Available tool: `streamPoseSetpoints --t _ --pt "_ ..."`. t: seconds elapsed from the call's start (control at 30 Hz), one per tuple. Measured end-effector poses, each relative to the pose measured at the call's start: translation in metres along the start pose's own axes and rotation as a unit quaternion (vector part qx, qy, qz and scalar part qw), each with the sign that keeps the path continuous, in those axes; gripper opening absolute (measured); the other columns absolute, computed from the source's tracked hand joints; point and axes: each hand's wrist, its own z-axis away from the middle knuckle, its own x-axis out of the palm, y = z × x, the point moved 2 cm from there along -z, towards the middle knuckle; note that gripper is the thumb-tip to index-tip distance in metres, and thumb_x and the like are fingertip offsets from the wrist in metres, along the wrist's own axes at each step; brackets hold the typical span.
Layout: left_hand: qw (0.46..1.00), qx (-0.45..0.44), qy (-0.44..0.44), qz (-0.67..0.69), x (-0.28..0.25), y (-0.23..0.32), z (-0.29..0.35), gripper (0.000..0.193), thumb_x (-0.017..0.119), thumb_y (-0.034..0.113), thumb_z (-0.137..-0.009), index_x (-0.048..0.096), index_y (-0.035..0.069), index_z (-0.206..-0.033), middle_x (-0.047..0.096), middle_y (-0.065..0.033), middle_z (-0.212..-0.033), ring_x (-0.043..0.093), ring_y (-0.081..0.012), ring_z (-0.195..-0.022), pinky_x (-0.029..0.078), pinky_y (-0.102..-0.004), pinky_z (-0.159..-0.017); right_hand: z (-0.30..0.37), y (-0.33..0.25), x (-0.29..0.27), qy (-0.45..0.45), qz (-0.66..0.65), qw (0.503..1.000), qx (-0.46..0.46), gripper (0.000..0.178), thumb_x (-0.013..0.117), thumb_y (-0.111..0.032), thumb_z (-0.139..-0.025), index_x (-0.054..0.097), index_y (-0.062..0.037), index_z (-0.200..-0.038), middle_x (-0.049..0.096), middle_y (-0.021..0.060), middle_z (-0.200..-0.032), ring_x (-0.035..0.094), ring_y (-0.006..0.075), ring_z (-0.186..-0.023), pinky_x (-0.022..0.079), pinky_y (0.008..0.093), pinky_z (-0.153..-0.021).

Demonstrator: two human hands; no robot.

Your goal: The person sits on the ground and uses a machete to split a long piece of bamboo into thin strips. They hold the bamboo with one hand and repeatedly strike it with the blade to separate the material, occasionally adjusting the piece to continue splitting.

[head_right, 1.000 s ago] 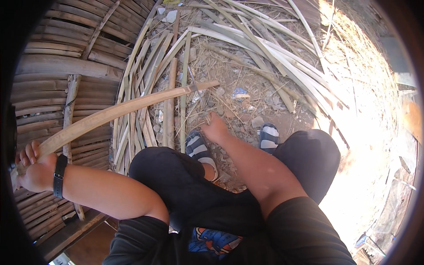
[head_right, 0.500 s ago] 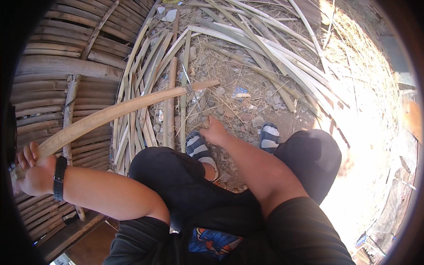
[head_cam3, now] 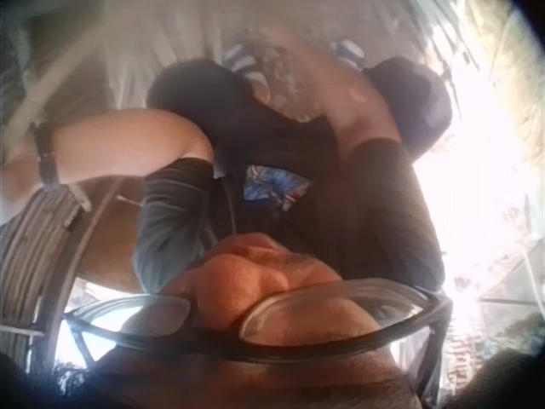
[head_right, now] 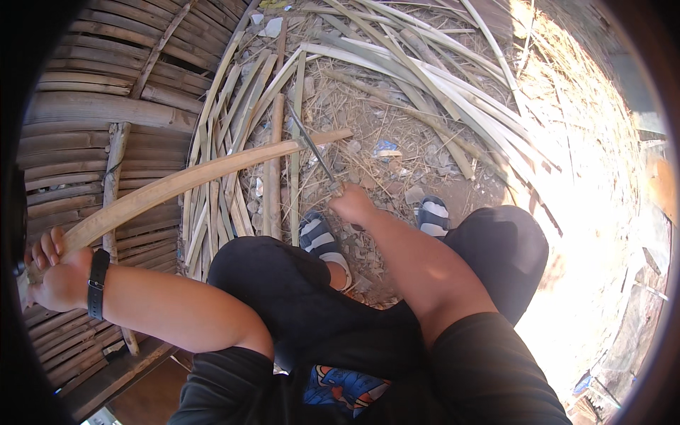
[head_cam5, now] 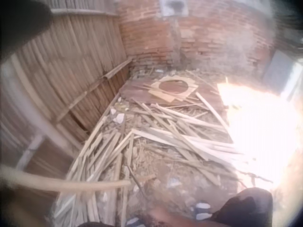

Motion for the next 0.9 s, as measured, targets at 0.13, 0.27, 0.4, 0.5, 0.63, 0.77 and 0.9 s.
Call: streamPoseSetpoints --t 0.13,0.27,0.4,0.5,0.63,0.77,0.9 --pt "1.0 0.0 -0.03 0.004 0.003 -0.003 -0.007 0.024 0.049 0.034 -0.094 0.047 0.01 -0.09 0.041 0.0005 -0.066 0.035 -0.0121 -0.049 0.031 -0.0295 -0.05 0.0 -0.015 0.015 -0.012 -0.144 0.989 -0.038 0.024 0.066 -0.013 -0.082 0.06 0.0037 -0.097 0.065 0.0106 -0.07 0.063 0.0199 -0.051 0.051 0.0356 -0.05" --pt "1.0 -0.003 -0.015 0.001 0.003 0.0 -0.005 0.021 0.052 0.03 -0.092 0.047 0.01 -0.09 0.041 0.0004 -0.067 0.036 -0.012 -0.05 0.032 -0.0294 -0.051 0.011 -0.021 0.021 0.009 -0.134 0.989 -0.056 0.021 0.065 -0.013 -0.083 0.059 0.0028 -0.094 0.064 0.0085 -0.069 0.063 0.018 -0.052 0.049 0.0339 -0.049" --pt "1.0 -0.006 -0.018 0.007 -0.005 -0.001 -0.011 0.019 0.053 0.028 -0.09 0.047 0.01 -0.089 0.04 -0.0002 -0.068 0.036 -0.0122 -0.05 0.032 -0.0297 -0.051 0.0 -0.016 0.034 -0.058 -0.241 0.968 -0.049 0.023 0.064 -0.014 -0.084 0.059 0.0023 -0.099 0.063 0.0081 -0.07 0.062 0.0161 -0.051 0.05 0.0328 -0.049" --pt "1.0 -0.002 -0.016 0.002 -0.004 0.0 -0.009 0.02 0.052 0.029 -0.09 0.048 0.01 -0.088 0.04 -0.0006 -0.068 0.036 -0.0125 -0.051 0.032 -0.0297 -0.051 0.009 -0.032 0.054 -0.002 -0.214 0.976 -0.043 0.031 0.066 -0.017 -0.082 0.06 0.0032 -0.106 0.067 0.0142 -0.076 0.067 0.0248 -0.062 0.054 0.0381 -0.06" --pt "1.0 0.001 0.003 0.014 0.002 0.0 -0.004 0.021 0.051 0.03 -0.091 0.048 0.009 -0.09 0.04 -0.0008 -0.068 0.036 -0.0126 -0.051 0.032 -0.03 -0.051 0.013 -0.032 0.069 0.087 -0.04 0.979 -0.18 0.048 0.069 -0.02 -0.079 0.058 0.006 -0.118 0.069 0.0221 -0.088 0.068 0.0392 -0.084 0.054 0.0445 -0.078" --pt "1.0 0.007 0.0 -0.012 -0.006 0.001 -0.008 0.023 0.05 0.033 -0.092 0.047 0.01 -0.091 0.041 -0.0001 -0.068 0.036 -0.0126 -0.051 0.031 -0.03 -0.051 -0.003 -0.007 0.046 0.08 0.038 0.973 -0.211 0.038 0.067 -0.016 -0.081 0.058 0.0038 -0.113 0.065 0.0147 -0.079 0.062 0.0262 -0.068 0.051 0.0384 -0.066" --pt "0.999 -0.002 -0.041 0.022 -0.011 -0.005 -0.004 0.026 0.048 0.035 -0.093 0.047 0.01 -0.091 0.041 0.0004 -0.069 0.036 -0.0126 -0.052 0.031 -0.0296 -0.051 -0.007 -0.002 0.005 -0.022 -0.089 0.996 -0.002 0.024 0.064 -0.011 -0.083 0.059 0.0002 -0.104 0.061 0.007 -0.07 0.056 0.0143 -0.053 0.048 0.0322 -0.052"
